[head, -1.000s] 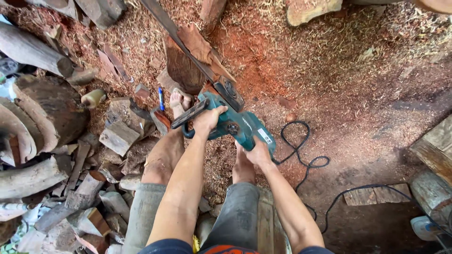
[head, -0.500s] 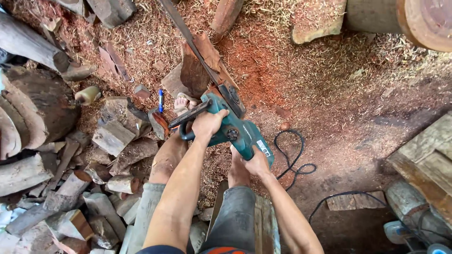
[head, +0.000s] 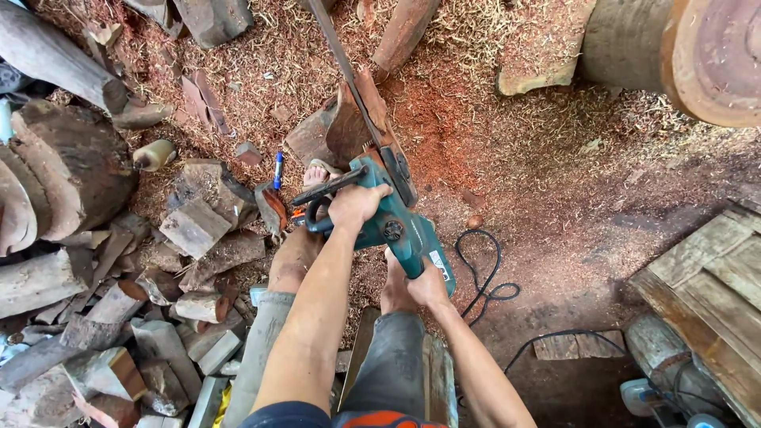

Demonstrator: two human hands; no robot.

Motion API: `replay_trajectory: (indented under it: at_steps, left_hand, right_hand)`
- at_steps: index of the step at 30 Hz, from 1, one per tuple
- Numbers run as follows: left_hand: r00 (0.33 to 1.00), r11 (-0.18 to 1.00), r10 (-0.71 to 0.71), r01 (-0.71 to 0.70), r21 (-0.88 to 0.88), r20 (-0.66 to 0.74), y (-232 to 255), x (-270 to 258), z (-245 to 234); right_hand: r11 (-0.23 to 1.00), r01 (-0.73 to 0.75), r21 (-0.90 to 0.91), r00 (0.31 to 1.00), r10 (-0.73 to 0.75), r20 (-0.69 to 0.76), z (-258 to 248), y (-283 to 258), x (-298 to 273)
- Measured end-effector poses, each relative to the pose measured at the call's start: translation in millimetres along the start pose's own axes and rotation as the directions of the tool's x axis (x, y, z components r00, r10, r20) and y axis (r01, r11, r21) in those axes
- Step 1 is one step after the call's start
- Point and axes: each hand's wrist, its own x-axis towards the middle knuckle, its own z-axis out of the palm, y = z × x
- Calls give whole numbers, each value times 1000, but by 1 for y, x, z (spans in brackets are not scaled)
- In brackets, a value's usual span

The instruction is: Measuring and inspecting a piece of wood for a woodworking project.

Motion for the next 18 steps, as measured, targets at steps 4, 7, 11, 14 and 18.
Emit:
replay_trajectory:
  at_steps: [4, 7, 11, 14, 18]
  left_hand:
    - [999, 1000, -11, 10, 20, 36, -2, 1, -1]
    - [998, 1000, -26, 25, 17, 56, 1, -3, -7]
    - [994, 999, -51, 51, -3, 95, 2, -4, -12]
    - [994, 999, -42, 42, -2, 100, 3, -2, -13]
    - [993, 999, -43, 42, 12, 108, 3, 1, -15]
  right_hand:
    - [999, -32, 11, 999, 32, 7, -5, -10, -6]
    - [999, -38, 11, 999, 38, 10, -6, -13, -9]
    - [999, -40, 16, 999, 40, 14, -9, -20, -13]
    - [999, -50, 17, 999, 49, 18, -12, -25, -17]
    - [998, -55, 24, 998, 55, 14, -13, -28, -20]
